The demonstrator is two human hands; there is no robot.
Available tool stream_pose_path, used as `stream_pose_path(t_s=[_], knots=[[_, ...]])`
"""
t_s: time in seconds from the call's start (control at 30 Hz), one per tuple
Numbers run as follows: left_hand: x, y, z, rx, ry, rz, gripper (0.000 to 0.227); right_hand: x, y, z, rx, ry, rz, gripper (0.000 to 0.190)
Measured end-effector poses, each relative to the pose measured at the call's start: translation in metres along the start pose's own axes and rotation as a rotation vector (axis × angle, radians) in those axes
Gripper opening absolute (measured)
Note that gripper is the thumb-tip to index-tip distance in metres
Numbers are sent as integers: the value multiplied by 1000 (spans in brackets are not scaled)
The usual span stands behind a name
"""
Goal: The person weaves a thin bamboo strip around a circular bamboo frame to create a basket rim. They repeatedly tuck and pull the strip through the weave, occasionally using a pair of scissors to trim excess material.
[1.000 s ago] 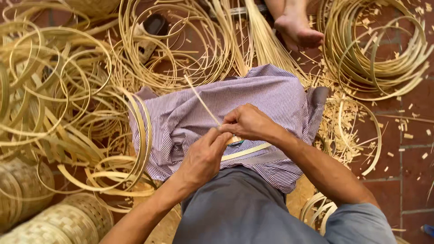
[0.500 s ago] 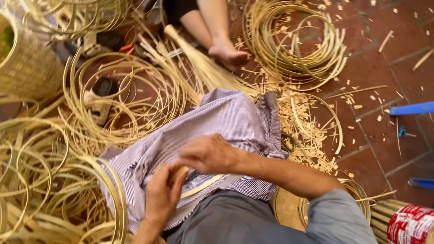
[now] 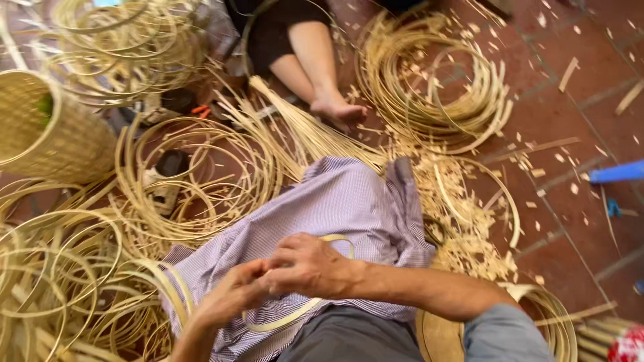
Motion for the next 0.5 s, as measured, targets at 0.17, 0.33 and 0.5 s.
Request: stream_pose_path(t_s=[0.17, 0.33, 0.5], knots=[[64, -17, 24, 525, 539, 725, 18, 11, 19, 43, 353, 154, -279, 19], [79, -39, 49, 775, 859, 709, 23, 31, 22, 59, 752, 335, -512, 19], [68, -32, 38, 896, 911, 654, 24, 26, 24, 43, 623, 193, -412, 18]])
Point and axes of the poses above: each hand's wrist, its own y-axis towards the middle knuckle, its own x-axis out of the palm, z = x × y, the point moved 3 cm from there along y, towards the middle knuckle, and after that the axes turned 6 degrees about x, right-handed, at the moved point
